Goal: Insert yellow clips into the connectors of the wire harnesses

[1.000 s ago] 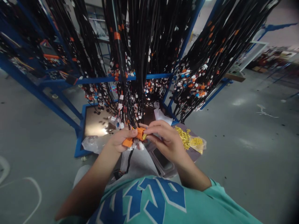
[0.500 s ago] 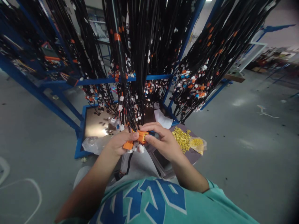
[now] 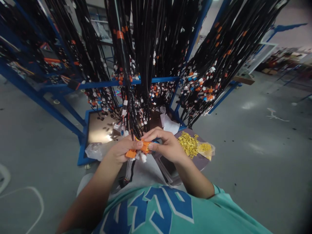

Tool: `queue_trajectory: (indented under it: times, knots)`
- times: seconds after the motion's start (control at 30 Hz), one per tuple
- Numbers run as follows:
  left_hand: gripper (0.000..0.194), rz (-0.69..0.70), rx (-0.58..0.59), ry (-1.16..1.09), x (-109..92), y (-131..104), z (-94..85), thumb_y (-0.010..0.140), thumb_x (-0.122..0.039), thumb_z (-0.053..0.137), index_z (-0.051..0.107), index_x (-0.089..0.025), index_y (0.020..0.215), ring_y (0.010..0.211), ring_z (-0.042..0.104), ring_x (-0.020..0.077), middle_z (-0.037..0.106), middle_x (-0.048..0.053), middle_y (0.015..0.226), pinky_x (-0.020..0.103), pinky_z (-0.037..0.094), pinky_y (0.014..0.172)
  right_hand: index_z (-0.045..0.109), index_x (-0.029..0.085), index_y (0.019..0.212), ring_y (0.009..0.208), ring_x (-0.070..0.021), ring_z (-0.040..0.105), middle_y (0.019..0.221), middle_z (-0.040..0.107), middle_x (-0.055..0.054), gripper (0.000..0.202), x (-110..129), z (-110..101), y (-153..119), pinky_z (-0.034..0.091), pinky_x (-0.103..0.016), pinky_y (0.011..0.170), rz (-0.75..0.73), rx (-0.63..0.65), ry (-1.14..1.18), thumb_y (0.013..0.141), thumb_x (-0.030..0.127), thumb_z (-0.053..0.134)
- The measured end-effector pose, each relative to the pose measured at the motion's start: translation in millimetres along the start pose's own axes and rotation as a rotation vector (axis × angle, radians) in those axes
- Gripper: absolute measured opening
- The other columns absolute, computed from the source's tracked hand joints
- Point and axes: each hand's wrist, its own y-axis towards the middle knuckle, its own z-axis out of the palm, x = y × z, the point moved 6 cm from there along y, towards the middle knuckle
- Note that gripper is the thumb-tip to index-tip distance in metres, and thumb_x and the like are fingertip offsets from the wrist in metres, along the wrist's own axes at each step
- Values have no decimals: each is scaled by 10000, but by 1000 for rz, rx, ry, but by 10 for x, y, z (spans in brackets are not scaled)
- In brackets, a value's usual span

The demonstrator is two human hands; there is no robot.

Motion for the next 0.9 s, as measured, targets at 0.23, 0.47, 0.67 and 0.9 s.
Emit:
queue_trajectory:
  times: [0.23, 0.47, 0.67, 0.9]
  knots:
    - [464, 31, 20, -33, 5, -17, -2, 435, -359, 864, 702, -62, 753, 444, 571, 128, 664, 81, 570, 206, 482, 455, 678, 249, 921, 990, -155, 624, 1035, 689, -17, 133, 104, 5, 5, 462, -378, 917, -53, 114, -46, 809, 203, 622]
    - [501, 1, 16, -2, 30, -11, -46, 428, -396, 859, 716, -60, 772, 484, 622, 187, 675, 107, 571, 243, 510, 470, 658, 224, 1006, 1002, -160, 605, 1057, 682, -38, 210, 116, -8, 18, 461, -368, 916, -47, 134, -175, 812, 173, 596]
    - [426, 10, 72, -62, 31, 3, -24, 443, -350, 869, 715, -74, 730, 414, 570, 126, 647, 66, 513, 209, 507, 473, 664, 224, 987, 951, -140, 607, 1016, 694, -27, 183, 158, 8, 39, 470, -343, 892, -91, 166, -186, 822, 190, 592]
    - [378, 13, 69, -85, 31, 4, -2, 427, -347, 883, 681, -86, 609, 422, 584, 130, 624, 41, 480, 208, 512, 465, 684, 211, 921, 925, -143, 612, 972, 688, -24, 181, 94, 15, 44, 479, -323, 855, -19, 134, -104, 765, 152, 615]
